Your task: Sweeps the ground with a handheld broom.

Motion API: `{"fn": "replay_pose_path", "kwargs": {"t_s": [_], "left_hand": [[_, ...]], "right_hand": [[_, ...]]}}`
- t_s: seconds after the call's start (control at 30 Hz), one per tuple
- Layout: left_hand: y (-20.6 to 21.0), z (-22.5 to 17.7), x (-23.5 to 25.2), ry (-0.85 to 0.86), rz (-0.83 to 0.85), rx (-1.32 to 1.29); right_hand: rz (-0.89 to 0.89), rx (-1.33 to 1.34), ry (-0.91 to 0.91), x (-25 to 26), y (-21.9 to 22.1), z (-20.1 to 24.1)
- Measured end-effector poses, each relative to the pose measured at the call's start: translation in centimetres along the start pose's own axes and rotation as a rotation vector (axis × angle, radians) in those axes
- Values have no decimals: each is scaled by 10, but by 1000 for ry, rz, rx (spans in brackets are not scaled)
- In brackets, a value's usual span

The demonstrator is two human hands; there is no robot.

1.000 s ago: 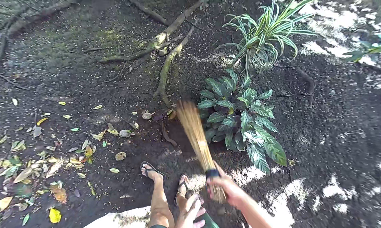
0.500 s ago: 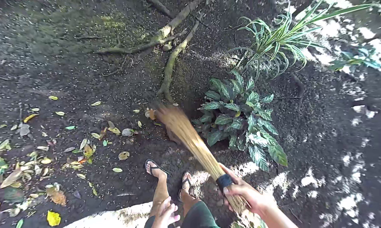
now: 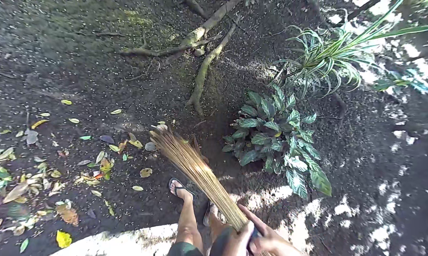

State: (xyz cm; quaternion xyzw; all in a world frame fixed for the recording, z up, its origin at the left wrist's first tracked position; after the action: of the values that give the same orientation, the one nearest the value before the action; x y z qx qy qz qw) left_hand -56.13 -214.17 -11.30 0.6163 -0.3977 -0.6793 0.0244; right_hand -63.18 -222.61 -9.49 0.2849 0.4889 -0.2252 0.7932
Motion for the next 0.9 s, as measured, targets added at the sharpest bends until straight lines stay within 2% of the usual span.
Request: {"fn": "replay_pose_path", "kwargs": {"t_s": [0.1, 0.17, 0.23, 0.37, 0.43, 0.5, 0.6, 0.67, 0.77, 0.83, 0.9], "left_hand": [[9, 11, 7, -139, 82, -147], [-12, -1, 25, -202, -39, -210], [-56, -26, 39, -133, -222, -328], [-169, -74, 21, 184, -557, -507], [-198, -97, 2, 311, -662, -500], [-202, -100, -13, 331, -712, -454], [-174, -75, -30, 260, -666, -353], [-140, -50, -47, 161, -528, -275], [-82, -47, -76, -46, -359, -182], [-83, -26, -69, -141, -300, -264], [-120, 0, -51, -124, -357, -426]], "right_hand": [[-136, 23, 10, -10, 8, -8], [-209, 75, 29, 22, 17, -11], [-194, 64, 40, 78, 40, -9], [207, -95, 42, 190, 136, 4], [334, -115, 2, 216, 173, 13], [372, -89, -8, 212, 186, 16], [351, -59, -46, 165, 168, 13], [248, -51, -59, 115, 147, 0], [-11, -70, -64, 46, 132, -10], [-144, -51, 33, 36, 130, -26], [-124, -11, 106, 66, 140, -51]]}}
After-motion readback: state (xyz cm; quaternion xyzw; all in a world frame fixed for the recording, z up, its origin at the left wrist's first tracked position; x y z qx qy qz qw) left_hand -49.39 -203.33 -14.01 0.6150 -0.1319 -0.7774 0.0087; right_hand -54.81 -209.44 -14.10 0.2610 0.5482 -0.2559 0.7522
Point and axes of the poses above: each hand's wrist, its own x-axis towards the middle knuckle, its own y-axis out of the palm, z = x × y, the point moved 6 cm from there along x, towards the middle knuckle, and after that the axes turned 3 degrees about -y, right-handed, at the moved point
